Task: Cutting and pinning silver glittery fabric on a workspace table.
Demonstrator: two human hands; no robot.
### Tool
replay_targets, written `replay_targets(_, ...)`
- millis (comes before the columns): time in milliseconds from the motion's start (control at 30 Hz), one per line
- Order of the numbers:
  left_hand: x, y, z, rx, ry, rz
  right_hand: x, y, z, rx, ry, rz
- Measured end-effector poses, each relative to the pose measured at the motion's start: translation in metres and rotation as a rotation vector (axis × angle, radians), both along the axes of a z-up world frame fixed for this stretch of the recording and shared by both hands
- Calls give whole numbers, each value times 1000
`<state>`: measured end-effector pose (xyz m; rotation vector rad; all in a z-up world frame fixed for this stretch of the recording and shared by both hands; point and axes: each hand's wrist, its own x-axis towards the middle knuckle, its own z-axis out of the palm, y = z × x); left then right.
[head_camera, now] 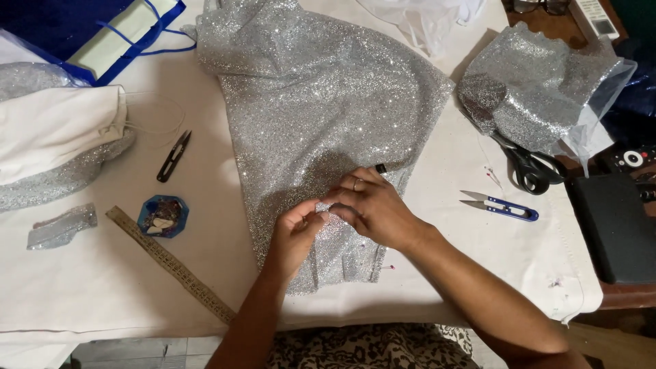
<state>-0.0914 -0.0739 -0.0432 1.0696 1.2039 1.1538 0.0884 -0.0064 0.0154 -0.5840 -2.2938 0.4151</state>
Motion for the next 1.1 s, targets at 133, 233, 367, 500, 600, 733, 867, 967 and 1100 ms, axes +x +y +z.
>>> replay_targets(133,2,-4,14,5,-3,4,-2,4,5,21,1,26)
replay_targets(233,6,-6,22,7,-7,-6,-2,8,0,41,-4,34)
replay_targets(367,5,-3,7,8,8,5,-2,10,-1,43,4,45)
replay_targets(500,6,1,-18,34,24,29,-1,6,9,84,1,35)
replay_targets(600,5,0,-25,39,37,39,0,8,2,88,10,28)
replay_targets(733,8,-1,-13,24,50,45,1,13,-2,61,27,21)
replay_targets(867,9,-4,3,31,59,40,1,7,11,73,39,33)
replay_targets(967,10,-4,14,59,42,30,5,1,11,98,43,34)
replay_targets(1100,6,-4,12,60,64,9,15,-7,-2,105,39,38)
